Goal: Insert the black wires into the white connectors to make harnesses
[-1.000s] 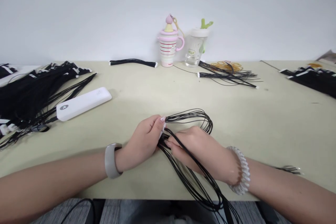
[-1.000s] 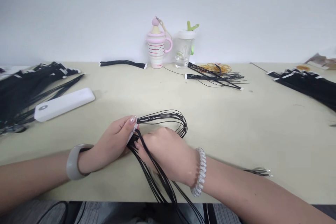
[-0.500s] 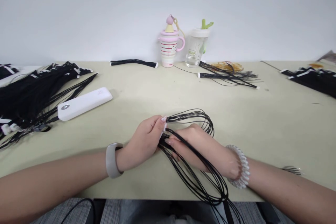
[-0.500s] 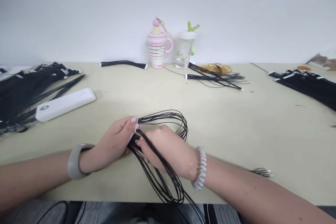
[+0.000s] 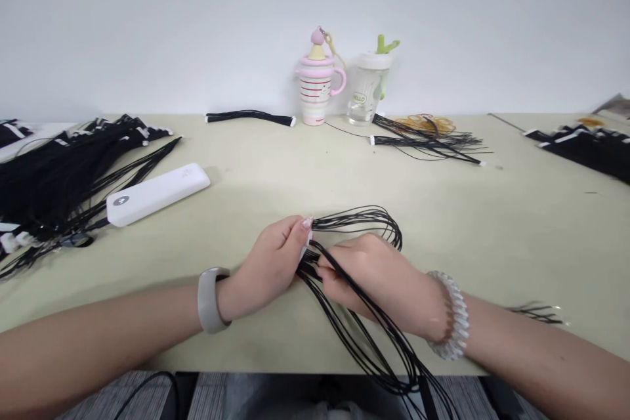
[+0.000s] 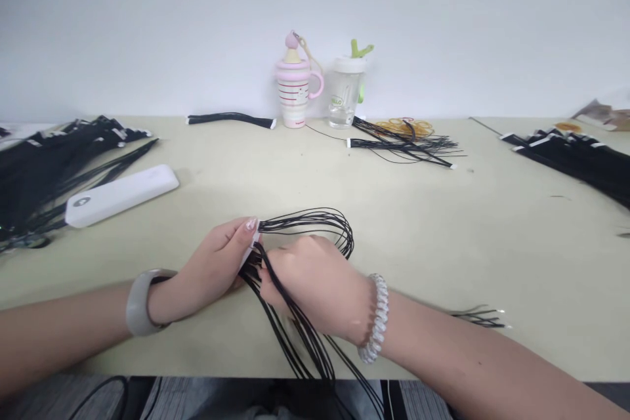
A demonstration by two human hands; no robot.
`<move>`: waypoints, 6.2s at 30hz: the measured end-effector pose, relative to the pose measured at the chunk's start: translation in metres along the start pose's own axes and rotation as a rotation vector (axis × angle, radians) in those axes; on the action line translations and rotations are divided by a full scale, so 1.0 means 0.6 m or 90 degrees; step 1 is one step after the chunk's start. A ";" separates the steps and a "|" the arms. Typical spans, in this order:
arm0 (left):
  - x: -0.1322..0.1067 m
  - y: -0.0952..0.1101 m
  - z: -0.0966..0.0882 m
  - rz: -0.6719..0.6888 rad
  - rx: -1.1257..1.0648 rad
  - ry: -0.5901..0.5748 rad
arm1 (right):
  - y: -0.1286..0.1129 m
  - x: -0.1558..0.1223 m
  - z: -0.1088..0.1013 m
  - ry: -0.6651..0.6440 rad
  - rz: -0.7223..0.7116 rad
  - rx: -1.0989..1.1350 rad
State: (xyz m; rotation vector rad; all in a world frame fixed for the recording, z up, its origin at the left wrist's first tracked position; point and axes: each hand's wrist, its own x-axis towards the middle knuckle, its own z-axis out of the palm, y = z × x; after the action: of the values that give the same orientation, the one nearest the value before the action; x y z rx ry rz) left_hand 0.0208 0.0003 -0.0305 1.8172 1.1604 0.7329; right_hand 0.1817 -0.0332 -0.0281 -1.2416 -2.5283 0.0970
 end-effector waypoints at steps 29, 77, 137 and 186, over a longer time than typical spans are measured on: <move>-0.003 -0.008 0.000 -0.025 -0.090 0.002 | 0.024 -0.001 -0.087 0.147 0.189 0.344; 0.003 -0.008 0.003 -0.114 -0.188 0.054 | 0.040 -0.017 -0.092 -0.265 0.096 0.070; -0.002 -0.004 -0.001 -0.017 -0.075 0.006 | 0.020 0.001 -0.037 0.125 0.021 -0.046; 0.000 -0.009 0.002 0.002 -0.016 0.043 | 0.003 0.013 -0.014 -0.011 -0.039 0.148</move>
State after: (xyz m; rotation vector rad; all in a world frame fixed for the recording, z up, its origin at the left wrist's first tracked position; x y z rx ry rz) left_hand 0.0195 0.0012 -0.0361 1.7854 1.1880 0.8127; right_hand 0.1815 -0.0269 -0.0184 -1.0763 -2.4813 0.3773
